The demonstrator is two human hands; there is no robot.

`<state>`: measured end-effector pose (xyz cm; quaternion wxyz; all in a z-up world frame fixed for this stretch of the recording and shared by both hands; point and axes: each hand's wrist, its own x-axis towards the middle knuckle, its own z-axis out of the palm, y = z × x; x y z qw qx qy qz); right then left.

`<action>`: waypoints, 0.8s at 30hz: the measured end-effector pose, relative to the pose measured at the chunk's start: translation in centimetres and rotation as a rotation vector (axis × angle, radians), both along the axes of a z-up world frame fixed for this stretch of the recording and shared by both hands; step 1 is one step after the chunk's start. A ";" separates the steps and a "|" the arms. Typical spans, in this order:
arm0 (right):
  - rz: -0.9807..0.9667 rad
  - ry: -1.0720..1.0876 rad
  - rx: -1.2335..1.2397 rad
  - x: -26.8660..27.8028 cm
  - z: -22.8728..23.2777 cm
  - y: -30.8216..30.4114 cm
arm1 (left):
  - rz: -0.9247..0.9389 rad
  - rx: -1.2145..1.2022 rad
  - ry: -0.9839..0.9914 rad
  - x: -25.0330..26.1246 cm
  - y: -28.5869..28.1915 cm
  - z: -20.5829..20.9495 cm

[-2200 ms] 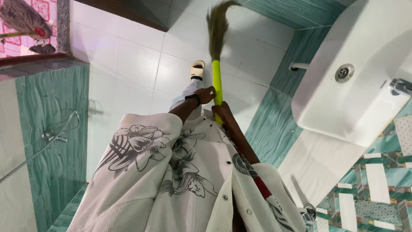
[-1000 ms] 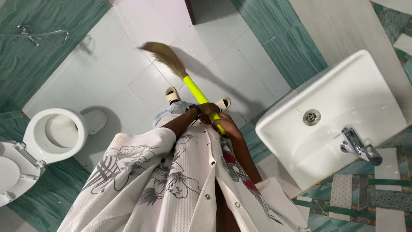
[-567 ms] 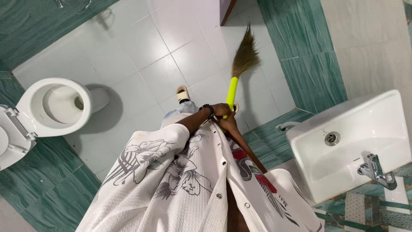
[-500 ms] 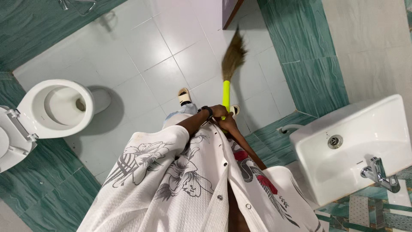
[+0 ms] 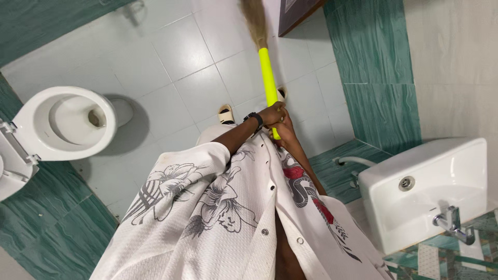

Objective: The person sweeps the white tiled floor of a bathroom using a broom, moving the broom around a toilet and a sink.

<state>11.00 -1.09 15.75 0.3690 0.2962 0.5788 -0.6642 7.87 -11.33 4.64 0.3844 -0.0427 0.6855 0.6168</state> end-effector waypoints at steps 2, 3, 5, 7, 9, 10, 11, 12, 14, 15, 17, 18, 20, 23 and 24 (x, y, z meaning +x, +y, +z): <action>0.049 0.119 0.035 -2.0 0.2 -1.5 | 0.029 0.066 -0.153 -1.7 -1.0 1.6; 0.076 0.182 0.047 -3.3 -0.2 -2.1 | 0.045 0.098 -0.225 -2.9 -2.0 2.6; 0.094 0.144 0.069 -6.1 -1.8 -3.7 | 0.045 0.020 -0.281 -5.3 -3.9 4.2; 0.150 0.055 0.040 -8.3 -3.3 -3.6 | 0.034 -0.029 -0.378 -7.1 -5.0 4.4; 0.238 -0.050 -0.010 -12.4 -3.9 -1.8 | 0.016 -0.042 -0.487 -10.1 -5.9 2.6; 0.286 -0.101 -0.039 -14.3 -4.2 -1.8 | 0.048 -0.039 -0.488 -10.8 -6.6 1.7; 0.337 -0.148 -0.068 -15.9 -5.0 -2.2 | 0.079 -0.037 -0.490 -11.4 -7.1 0.7; 0.383 -0.205 -0.091 -16.6 -5.7 -1.8 | 0.101 0.002 -0.570 -11.6 -7.1 -0.1; 0.446 -0.261 -0.123 -19.4 -5.9 -0.8 | 0.135 0.076 -0.711 -13.8 -7.2 -1.0; 0.474 -0.271 -0.134 -21.2 -5.2 -0.1 | 0.175 0.056 -0.673 -15.2 -7.0 -0.7; 0.513 -0.265 -0.144 -24.4 -3.4 1.4 | 0.252 0.026 -0.605 -16.5 -6.3 1.0; 0.532 -0.255 -0.141 -25.7 -2.1 2.2 | 0.260 0.028 -0.590 -17.9 -6.0 2.0; 0.550 -0.201 -0.103 -28.3 0.8 2.7 | 0.277 0.026 -0.558 -21.3 -5.7 4.3; 0.565 -0.081 -0.064 -31.8 4.8 0.4 | 0.271 0.042 -0.471 -25.9 -5.7 7.4; 0.569 -0.039 -0.049 -32.7 5.8 -0.3 | 0.298 0.037 -0.433 -27.3 -5.6 7.7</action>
